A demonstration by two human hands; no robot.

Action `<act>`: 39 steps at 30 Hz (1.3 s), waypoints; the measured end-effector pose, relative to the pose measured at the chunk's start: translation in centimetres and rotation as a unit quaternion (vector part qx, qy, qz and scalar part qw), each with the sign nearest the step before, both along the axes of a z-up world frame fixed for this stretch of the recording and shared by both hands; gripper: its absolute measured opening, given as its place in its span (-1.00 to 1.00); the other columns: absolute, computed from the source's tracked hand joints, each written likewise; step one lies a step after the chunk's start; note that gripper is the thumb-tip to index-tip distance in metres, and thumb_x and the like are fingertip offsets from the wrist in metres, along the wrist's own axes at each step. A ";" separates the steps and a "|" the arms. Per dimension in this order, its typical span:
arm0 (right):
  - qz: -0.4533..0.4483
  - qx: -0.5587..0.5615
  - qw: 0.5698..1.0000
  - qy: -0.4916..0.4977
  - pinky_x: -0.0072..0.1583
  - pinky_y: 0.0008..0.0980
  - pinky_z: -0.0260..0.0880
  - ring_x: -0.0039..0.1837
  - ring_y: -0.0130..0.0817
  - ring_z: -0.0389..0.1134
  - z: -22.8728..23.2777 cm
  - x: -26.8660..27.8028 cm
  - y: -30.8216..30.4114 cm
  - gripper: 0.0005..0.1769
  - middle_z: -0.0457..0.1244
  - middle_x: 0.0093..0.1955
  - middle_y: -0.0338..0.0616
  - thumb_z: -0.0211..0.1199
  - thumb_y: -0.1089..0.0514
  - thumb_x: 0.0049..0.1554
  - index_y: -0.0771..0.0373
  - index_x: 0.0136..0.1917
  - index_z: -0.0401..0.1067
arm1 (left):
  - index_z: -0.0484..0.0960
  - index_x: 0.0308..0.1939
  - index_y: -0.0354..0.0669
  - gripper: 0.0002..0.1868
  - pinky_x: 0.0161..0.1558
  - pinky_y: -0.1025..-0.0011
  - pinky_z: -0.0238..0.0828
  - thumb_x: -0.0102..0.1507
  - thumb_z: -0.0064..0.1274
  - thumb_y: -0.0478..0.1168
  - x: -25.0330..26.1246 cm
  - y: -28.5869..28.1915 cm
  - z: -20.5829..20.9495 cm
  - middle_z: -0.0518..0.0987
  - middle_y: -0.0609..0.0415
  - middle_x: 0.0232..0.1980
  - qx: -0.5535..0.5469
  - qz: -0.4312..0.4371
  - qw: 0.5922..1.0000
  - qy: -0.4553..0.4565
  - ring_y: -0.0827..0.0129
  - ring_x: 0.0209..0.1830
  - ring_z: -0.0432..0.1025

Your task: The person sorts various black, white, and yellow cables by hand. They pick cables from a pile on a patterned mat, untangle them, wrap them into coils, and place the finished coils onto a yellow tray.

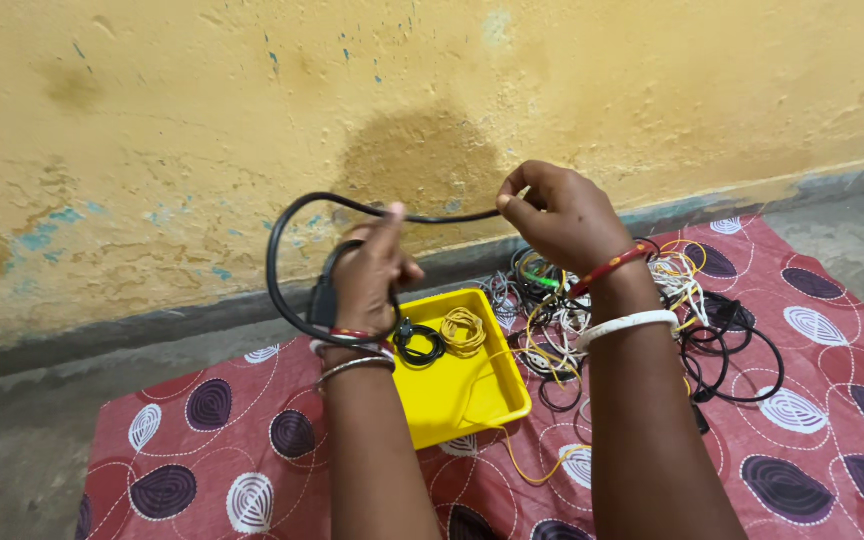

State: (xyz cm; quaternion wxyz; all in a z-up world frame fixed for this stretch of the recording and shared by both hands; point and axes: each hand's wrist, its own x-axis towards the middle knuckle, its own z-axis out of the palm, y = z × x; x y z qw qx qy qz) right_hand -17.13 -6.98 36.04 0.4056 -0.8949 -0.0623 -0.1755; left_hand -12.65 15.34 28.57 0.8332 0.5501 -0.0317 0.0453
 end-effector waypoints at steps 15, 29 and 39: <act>0.253 0.233 0.936 0.081 -0.07 -0.51 0.41 -0.10 -0.55 0.39 0.1 0.1 2.0 -0.78 0.40 -0.14 -0.20 0.19 0.19 0.25 0.36 0.11 0.45 | 0.55 -0.19 -0.15 -0.87 -0.52 0.47 0.28 0.27 0.19 -0.25 -1.3 -7.1 -3.5 0.50 0.17 -0.37 -0.055 -0.245 0.966 -0.053 0.46 -0.57 0.36; 0.317 0.275 0.900 0.117 -0.04 -0.50 0.42 -0.04 -0.47 0.44 1.8 -0.7 1.6 -0.72 0.45 0.02 0.04 0.12 0.27 0.25 0.33 0.23 0.41 | 0.60 -0.09 -0.12 -0.78 -0.22 0.43 0.40 0.33 0.07 -0.07 -0.8 -7.2 -4.3 0.61 0.09 -0.23 -0.022 -0.339 0.938 -0.072 0.40 -0.29 0.52; 0.239 0.238 0.941 0.026 -0.06 -0.52 0.40 -0.12 -0.54 0.33 0.7 0.3 0.4 -0.73 0.41 0.04 -0.21 0.16 0.22 0.22 0.30 0.16 0.50 | 0.61 -0.04 -0.16 -0.68 -0.25 0.41 0.44 0.33 0.01 0.00 0.0 -7.8 -4.1 0.64 0.18 -0.13 -0.020 -0.240 0.968 -0.070 0.44 -0.31 0.51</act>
